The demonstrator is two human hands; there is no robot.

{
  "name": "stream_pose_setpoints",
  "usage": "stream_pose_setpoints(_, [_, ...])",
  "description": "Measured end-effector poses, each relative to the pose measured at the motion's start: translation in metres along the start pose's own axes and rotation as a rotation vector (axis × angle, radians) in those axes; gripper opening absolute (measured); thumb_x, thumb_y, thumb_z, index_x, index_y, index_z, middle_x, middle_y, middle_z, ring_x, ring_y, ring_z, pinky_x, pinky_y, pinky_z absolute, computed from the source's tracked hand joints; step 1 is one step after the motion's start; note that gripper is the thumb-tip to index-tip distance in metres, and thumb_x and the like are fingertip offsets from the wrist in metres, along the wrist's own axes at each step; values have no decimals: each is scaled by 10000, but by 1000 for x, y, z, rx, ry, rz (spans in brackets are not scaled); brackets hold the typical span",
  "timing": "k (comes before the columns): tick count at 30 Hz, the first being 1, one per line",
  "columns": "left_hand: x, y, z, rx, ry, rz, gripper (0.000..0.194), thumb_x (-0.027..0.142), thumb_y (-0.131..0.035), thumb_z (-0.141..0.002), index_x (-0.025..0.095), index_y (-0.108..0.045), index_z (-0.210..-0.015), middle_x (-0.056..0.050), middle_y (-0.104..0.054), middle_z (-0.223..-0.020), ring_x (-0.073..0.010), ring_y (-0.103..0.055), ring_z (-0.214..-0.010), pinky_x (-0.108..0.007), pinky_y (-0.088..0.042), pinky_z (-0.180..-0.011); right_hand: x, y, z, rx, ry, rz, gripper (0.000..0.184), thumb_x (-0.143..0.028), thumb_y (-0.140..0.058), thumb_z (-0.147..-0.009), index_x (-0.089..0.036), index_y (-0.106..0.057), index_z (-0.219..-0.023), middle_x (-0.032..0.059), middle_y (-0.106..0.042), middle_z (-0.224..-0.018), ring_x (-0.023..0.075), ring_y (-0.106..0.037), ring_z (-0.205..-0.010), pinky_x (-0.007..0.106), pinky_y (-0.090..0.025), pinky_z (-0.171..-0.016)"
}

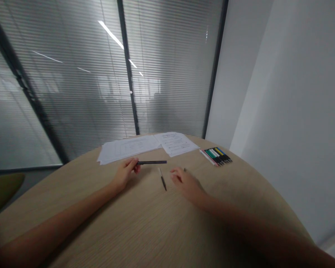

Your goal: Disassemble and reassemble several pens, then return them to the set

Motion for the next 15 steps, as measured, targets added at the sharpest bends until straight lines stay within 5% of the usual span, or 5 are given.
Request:
stream_pose_setpoints(8, [19, -25, 30, -161, -10, -102, 330, 441, -468, -706, 181, -501, -505, 29, -481, -447, -122, -440, -452, -237, -351, -489, 11, 2, 14, -71, -118, -380, 371, -454, -261, -828, -171, -458, -691, -68, -324, -441, 82, -323, -400, 212, -276, -418])
stream_pose_setpoints(15, [27, -29, 33, -146, 56, 10, 251, 405, -493, -695, 170, -518, -614, 34, -499, -507, -98, -424, -443, -220, -346, -463, 12, 4, 11, -11, -269, -527, 258, -405, -342, -788, -186, -387, -658, -74, -384, -460, 49, -311, -352, 167, -222, -343])
Point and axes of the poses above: each hand's wrist, its own z-axis away from the middle knuckle, its own y-axis out of the back of the hand, x = y × z, the point moved 2 cm from there along -z, towards the middle knuckle
